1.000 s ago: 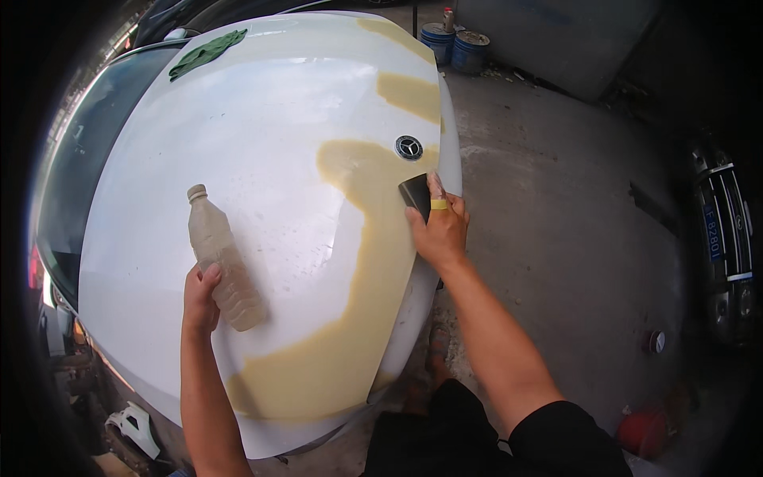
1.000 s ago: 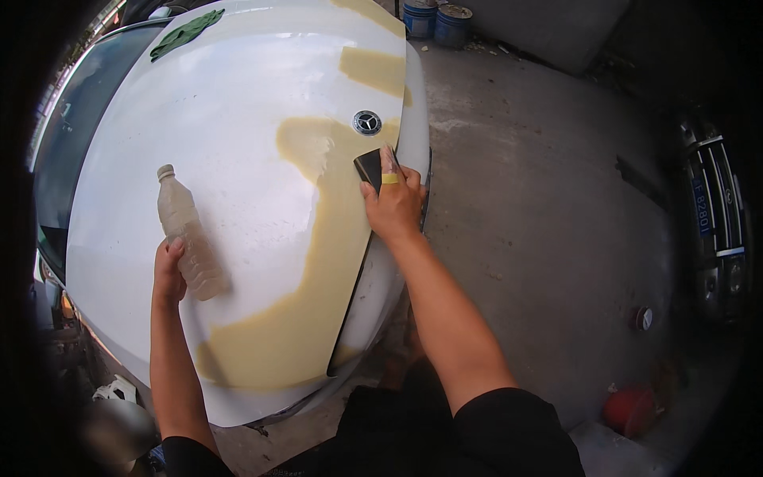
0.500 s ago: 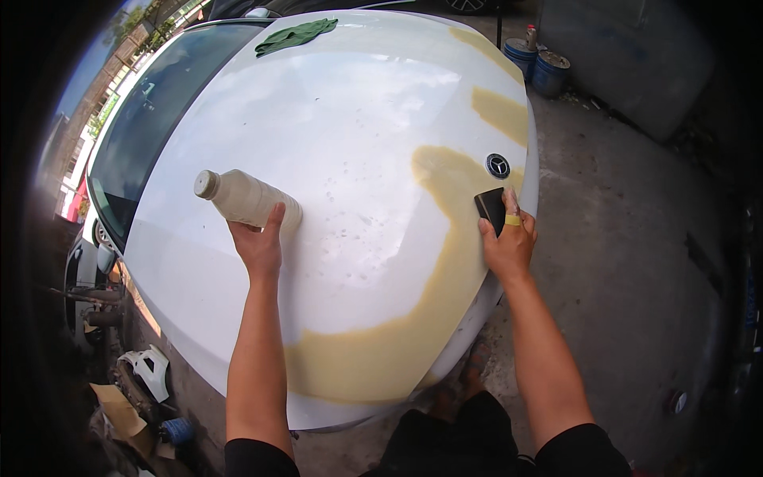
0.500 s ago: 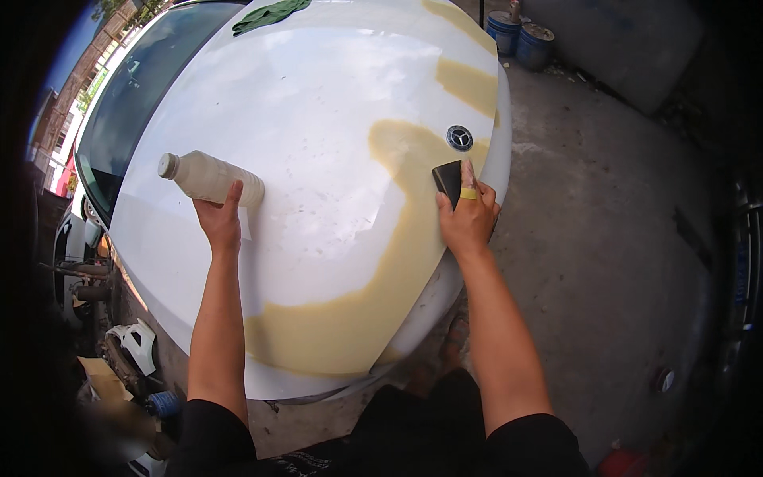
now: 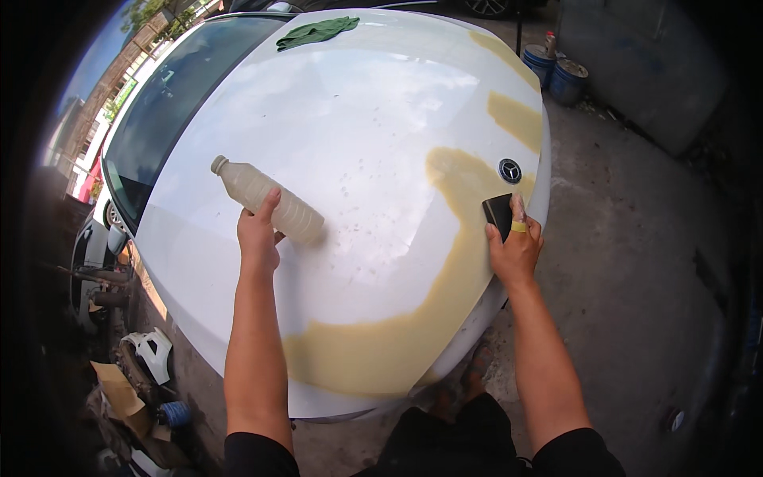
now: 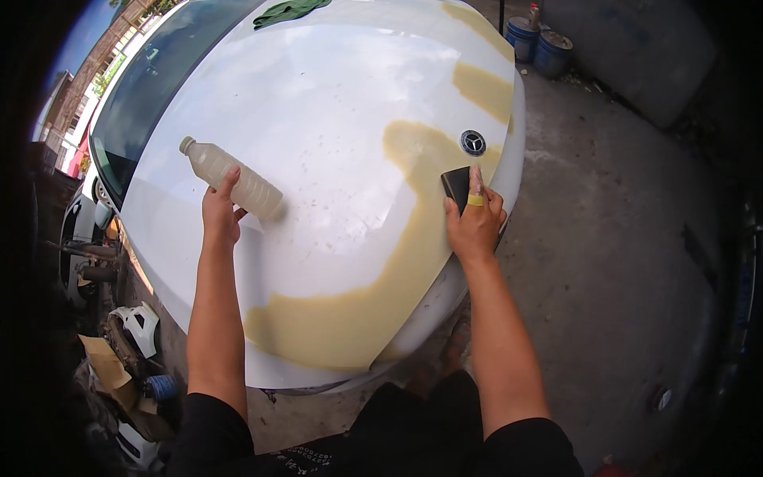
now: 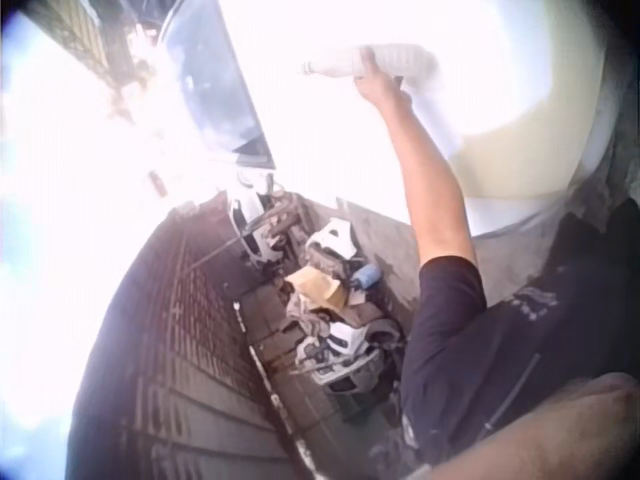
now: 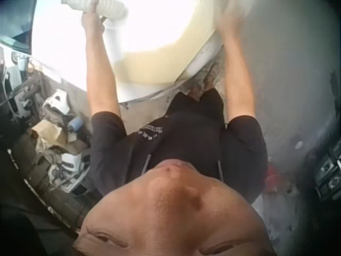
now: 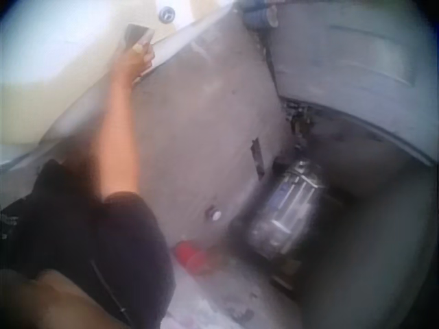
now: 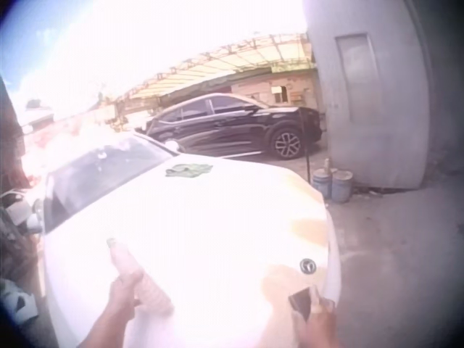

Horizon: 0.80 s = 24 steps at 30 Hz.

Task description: The person pours liquid from a plastic bottle onto the hood of a white car and uses a sanding block to rub the surface. The person repeatedly applies liquid and sands the hood area.

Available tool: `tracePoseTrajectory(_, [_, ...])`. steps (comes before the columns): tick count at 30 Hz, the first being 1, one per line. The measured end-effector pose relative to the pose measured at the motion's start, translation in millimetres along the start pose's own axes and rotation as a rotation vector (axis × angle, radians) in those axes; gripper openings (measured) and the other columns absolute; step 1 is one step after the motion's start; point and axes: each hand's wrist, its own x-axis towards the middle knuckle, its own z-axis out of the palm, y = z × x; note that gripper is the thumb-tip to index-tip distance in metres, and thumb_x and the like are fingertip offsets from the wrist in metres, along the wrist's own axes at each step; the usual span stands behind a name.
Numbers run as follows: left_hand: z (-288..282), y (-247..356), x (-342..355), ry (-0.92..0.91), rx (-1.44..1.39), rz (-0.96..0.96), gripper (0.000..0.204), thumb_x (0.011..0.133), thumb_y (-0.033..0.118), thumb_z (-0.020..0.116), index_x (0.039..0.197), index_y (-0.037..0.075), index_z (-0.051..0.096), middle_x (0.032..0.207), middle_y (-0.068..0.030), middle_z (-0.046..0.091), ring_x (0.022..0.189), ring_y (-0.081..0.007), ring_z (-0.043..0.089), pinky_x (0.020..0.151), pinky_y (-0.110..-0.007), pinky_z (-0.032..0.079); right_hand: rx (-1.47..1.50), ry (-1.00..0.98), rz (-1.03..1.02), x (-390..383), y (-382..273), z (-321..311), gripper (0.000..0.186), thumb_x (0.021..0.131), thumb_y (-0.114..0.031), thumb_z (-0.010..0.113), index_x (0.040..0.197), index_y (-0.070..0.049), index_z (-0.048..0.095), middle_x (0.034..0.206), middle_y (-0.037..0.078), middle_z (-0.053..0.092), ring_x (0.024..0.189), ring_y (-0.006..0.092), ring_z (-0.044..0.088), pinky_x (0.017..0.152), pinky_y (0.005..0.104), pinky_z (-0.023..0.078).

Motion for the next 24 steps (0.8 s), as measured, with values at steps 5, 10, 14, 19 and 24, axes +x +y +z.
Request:
tracePoseTrajectory(5, [-36,-15,6,0.085,0.124,-0.197,0.069,0.087,0.047,0.071,0.131,-0.002,0.051,0.123,-0.0149,0.06,0.103,-0.0293,0.066,0.085,-0.046,0.058,0.052,-0.082,-0.147,-120,-23,-13,0.072,0.083,-0.025,0.073,0.147,-0.006,0.045,0.145,0.01,0.053,0.124,0.0369,0.047,0.106,0.0534,0.032])
tracePoseTrajectory(10, [-49,-33,18,0.157,0.21,-0.218,0.073,0.088,0.05,0.069,0.13,-0.008,0.05,0.122,-0.0186,0.06,0.1,-0.032,0.068,0.079,-0.046,0.061,0.031,-0.025,-0.146,-67,-12,-7,0.075,0.082,-0.021,0.075,0.148,-0.007,0.042,0.14,0.011,0.056,0.119,0.0369,0.049,0.103,0.0513,0.035])
tracePoseTrajectory(14, [-48,-40,21,0.213,0.359,-0.196,0.084,0.088,0.057,0.064,0.135,-0.01,0.046,0.127,-0.0222,0.057,0.113,-0.0346,0.063,0.087,-0.046,0.057,0.005,0.004,-0.045,-3,2,-2,0.077,0.083,-0.021,0.075,0.151,-0.01,0.04,0.135,0.011,0.059,0.119,0.0333,0.05,0.102,0.0493,0.036])
tracePoseTrajectory(19, [-59,-57,18,0.239,0.408,-0.185,0.094,0.085,0.063,0.063,0.142,-0.009,0.041,0.139,-0.0249,0.05,0.126,-0.0376,0.054,0.102,-0.049,0.047,0.038,-0.06,-0.181,-120,-15,-13,0.074,0.084,-0.022,0.073,0.149,-0.007,0.042,0.143,0.011,0.054,0.123,0.0382,0.047,0.105,0.0537,0.033])
tracePoseTrajectory(24, [-75,-68,20,0.255,0.423,-0.121,0.096,0.083,0.063,0.066,0.144,-0.006,0.039,0.144,-0.0249,0.044,0.129,-0.0383,0.051,0.103,-0.049,0.047,0.07,-0.038,-0.129,-77,-14,-2,0.077,0.082,-0.021,0.075,0.15,-0.007,0.041,0.142,0.011,0.055,0.122,0.0356,0.048,0.105,0.0531,0.033])
